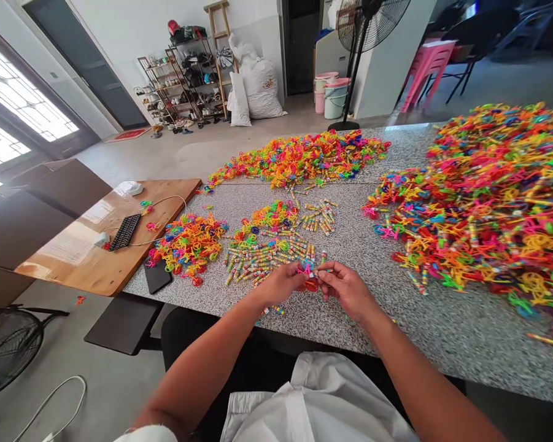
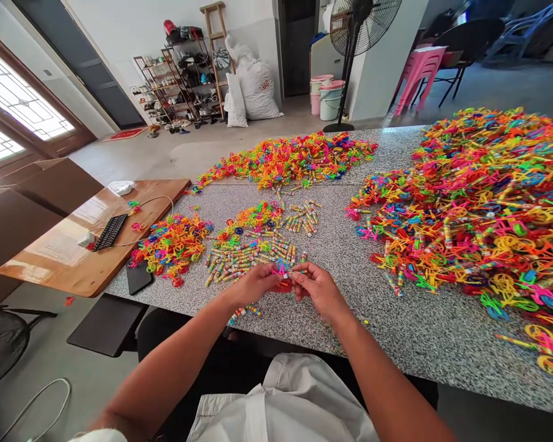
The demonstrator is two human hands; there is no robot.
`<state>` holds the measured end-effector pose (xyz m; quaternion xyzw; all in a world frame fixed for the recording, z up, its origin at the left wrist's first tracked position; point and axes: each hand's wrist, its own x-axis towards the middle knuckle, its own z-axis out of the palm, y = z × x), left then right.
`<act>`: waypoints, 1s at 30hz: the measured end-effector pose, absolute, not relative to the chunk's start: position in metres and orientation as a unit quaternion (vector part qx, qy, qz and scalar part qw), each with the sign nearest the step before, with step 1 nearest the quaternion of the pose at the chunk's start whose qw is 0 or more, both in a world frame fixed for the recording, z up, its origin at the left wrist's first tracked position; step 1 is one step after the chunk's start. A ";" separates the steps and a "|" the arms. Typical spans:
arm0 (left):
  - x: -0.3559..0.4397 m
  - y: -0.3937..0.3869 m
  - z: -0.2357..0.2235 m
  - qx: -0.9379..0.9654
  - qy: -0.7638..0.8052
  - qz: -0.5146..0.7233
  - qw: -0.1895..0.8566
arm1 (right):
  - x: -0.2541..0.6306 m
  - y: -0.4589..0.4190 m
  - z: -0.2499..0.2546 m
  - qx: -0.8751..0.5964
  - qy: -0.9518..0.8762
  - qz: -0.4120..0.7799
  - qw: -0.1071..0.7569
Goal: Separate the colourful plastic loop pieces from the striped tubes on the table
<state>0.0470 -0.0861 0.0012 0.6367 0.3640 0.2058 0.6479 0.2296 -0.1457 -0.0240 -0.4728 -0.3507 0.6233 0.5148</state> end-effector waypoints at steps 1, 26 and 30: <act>0.052 -0.086 0.003 0.634 0.351 0.201 0.659 | 0.237 -0.144 -0.022 -0.486 -0.354 0.612 0.514; 0.013 0.046 -0.017 0.775 0.594 0.064 0.205 | 0.280 -0.162 -0.045 -0.721 -0.479 0.305 0.397; 0.021 0.028 -0.013 0.734 0.570 0.195 0.313 | 0.247 -0.160 -0.032 -0.596 -0.345 0.486 0.538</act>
